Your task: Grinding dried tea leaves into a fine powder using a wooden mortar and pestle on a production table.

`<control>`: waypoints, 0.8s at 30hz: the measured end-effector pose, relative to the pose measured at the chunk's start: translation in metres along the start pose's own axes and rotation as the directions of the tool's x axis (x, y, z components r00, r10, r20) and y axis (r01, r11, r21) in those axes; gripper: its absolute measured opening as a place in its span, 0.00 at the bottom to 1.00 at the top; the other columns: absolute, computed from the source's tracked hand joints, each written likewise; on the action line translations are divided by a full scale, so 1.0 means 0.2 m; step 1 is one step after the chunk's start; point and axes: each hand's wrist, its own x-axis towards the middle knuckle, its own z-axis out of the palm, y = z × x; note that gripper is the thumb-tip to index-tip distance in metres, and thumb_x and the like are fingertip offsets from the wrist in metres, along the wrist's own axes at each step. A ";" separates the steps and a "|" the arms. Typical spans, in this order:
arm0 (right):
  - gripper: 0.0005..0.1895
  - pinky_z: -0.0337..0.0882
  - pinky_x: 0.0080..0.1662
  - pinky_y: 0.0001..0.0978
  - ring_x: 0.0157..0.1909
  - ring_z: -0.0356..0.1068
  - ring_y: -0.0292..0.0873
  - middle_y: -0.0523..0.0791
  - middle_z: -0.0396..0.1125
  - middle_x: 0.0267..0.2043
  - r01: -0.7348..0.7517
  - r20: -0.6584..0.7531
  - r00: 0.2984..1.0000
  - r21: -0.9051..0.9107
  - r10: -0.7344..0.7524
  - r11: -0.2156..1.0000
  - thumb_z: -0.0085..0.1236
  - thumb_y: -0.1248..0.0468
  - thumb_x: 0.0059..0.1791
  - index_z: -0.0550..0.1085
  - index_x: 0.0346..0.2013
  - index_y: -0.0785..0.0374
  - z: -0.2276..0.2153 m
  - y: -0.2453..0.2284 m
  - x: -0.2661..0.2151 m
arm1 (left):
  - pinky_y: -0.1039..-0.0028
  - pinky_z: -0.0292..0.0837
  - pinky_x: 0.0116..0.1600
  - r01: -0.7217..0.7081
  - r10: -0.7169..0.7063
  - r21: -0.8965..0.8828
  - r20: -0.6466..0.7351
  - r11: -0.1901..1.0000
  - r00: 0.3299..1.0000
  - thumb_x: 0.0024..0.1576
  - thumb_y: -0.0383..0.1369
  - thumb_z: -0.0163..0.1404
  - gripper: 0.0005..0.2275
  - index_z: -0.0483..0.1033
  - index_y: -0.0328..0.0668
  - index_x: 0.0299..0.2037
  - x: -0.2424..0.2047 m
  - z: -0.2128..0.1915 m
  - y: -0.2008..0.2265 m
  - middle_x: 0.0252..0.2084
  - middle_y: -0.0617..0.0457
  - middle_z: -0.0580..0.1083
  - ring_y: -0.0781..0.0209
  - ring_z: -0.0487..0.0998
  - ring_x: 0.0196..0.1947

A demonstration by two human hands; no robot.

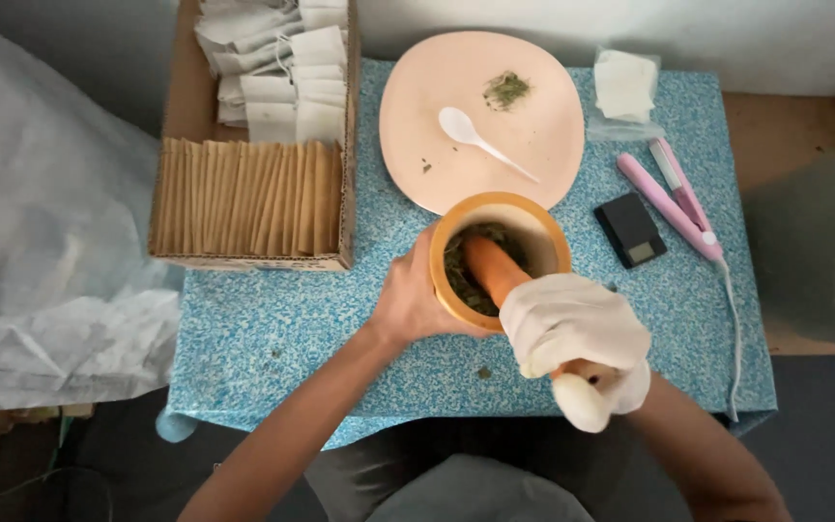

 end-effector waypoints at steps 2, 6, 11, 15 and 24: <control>0.12 0.78 0.25 0.42 0.18 0.73 0.44 0.42 0.71 0.19 0.028 -0.007 1.000 -0.033 -0.028 0.999 0.55 0.64 0.47 0.78 0.19 0.60 0.04 0.03 0.02 | 0.51 0.88 0.43 0.004 -0.003 -0.022 0.022 1.000 1.000 0.18 0.71 0.68 0.62 0.68 0.51 0.69 0.01 -0.01 -0.03 0.44 0.47 0.83 0.39 0.88 0.37; 0.18 0.66 0.22 0.34 0.14 0.62 0.45 0.38 0.58 0.16 -0.042 0.097 0.993 -0.285 0.073 0.958 0.46 0.73 0.48 0.73 0.16 0.55 0.15 -0.01 0.17 | 0.47 0.89 0.51 0.092 -0.085 -0.026 0.202 0.995 0.976 0.26 0.68 0.71 0.59 0.65 0.47 0.71 0.00 -0.01 -0.04 0.50 0.40 0.81 0.32 0.87 0.43; 0.17 0.65 0.24 0.27 0.14 0.63 0.38 0.40 0.62 0.14 -0.576 -0.087 0.815 -0.233 0.573 0.784 0.50 0.66 0.53 0.71 0.18 0.56 0.04 0.17 0.48 | 0.48 0.83 0.60 0.245 -0.251 0.061 0.327 0.968 0.911 0.24 0.64 0.71 0.65 0.56 0.51 0.76 0.04 -0.11 0.06 0.66 0.46 0.77 0.34 0.84 0.57; 0.13 0.50 0.24 0.29 0.18 0.50 0.33 0.49 0.64 0.30 -0.845 -0.222 0.373 0.319 0.901 0.429 0.49 0.62 0.49 0.64 0.20 0.62 -0.06 0.27 0.66 | 0.47 0.81 0.62 0.153 -0.140 -0.011 0.350 0.988 0.926 0.28 0.58 0.74 0.61 0.58 0.51 0.76 0.06 -0.16 0.15 0.71 0.50 0.71 0.44 0.78 0.69; 0.10 0.47 0.22 0.28 0.14 0.43 0.35 0.42 0.48 0.13 -0.712 -0.463 0.212 0.529 0.860 0.461 0.49 0.62 0.42 0.64 0.18 0.60 -0.09 0.23 0.53 | 0.46 0.82 0.61 0.088 -0.076 -0.030 0.287 0.996 0.955 0.29 0.59 0.74 0.62 0.55 0.49 0.77 0.02 -0.12 0.11 0.73 0.52 0.70 0.46 0.78 0.70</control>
